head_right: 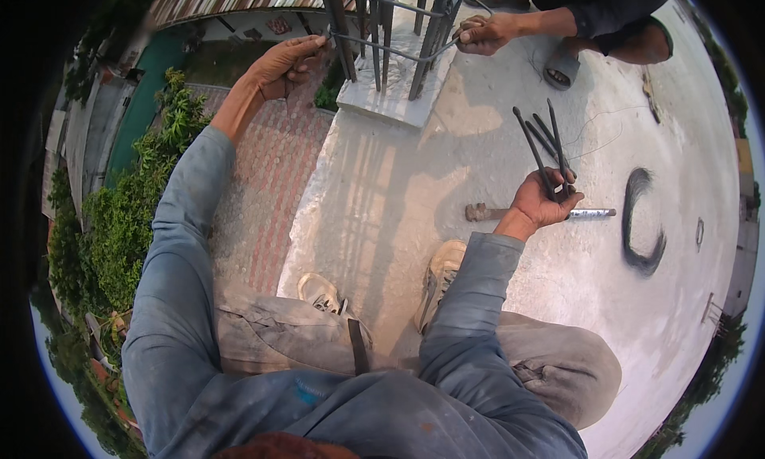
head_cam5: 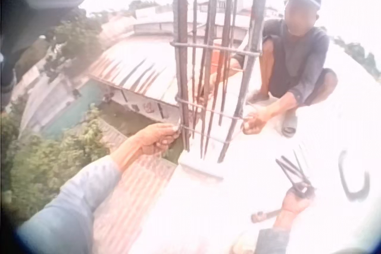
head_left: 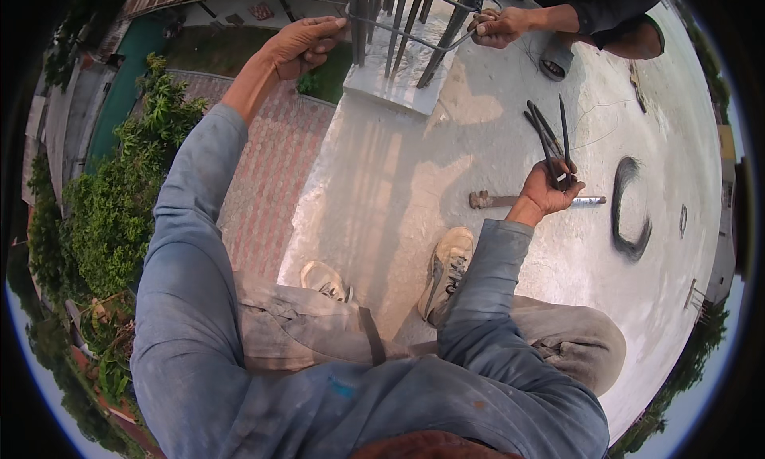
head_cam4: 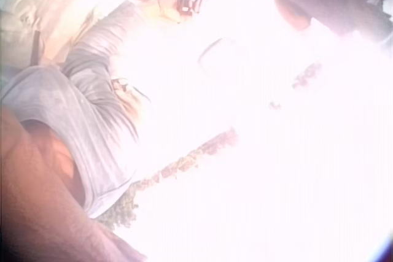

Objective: The person assembles a metal frame by bending and securing metal rods with pliers and a hammer. They repeatedly position rods, twist wire ties, and hammer joints to form a stable structure on a concrete surface.

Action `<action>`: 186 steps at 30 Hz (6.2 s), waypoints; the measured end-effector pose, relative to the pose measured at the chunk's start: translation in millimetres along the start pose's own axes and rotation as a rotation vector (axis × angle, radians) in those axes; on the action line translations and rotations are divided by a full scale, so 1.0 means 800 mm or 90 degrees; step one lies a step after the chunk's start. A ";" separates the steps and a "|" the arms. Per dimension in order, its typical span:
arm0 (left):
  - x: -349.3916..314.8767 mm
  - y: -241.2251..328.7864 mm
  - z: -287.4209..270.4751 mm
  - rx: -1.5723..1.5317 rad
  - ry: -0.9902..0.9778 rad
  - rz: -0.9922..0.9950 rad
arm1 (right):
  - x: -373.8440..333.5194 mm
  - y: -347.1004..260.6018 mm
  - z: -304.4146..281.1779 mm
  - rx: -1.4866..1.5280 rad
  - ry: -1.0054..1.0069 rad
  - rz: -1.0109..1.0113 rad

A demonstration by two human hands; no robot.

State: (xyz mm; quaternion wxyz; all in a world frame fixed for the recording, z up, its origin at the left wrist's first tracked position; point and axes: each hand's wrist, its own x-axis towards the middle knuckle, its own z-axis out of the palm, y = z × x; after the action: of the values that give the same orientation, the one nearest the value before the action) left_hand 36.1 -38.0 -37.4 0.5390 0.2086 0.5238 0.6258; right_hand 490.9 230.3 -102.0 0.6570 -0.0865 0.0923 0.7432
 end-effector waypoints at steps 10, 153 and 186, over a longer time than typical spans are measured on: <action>-0.012 0.016 0.042 0.644 0.288 0.189 | -0.169 0.220 -0.096 -0.574 0.210 0.778; -0.165 -0.085 0.083 -0.275 -0.066 -0.268 | -0.202 0.379 -0.010 -0.539 -0.294 0.826; -0.133 -0.147 0.091 0.762 0.377 0.134 | -0.251 0.440 -0.015 -1.025 -0.204 0.316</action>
State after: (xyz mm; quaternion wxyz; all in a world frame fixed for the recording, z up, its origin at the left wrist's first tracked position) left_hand 185.5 -117.3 -82.2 0.1002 0.3406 0.8827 0.3080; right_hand 166.1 -7.8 -55.6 0.2187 -0.3975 -0.5412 0.7080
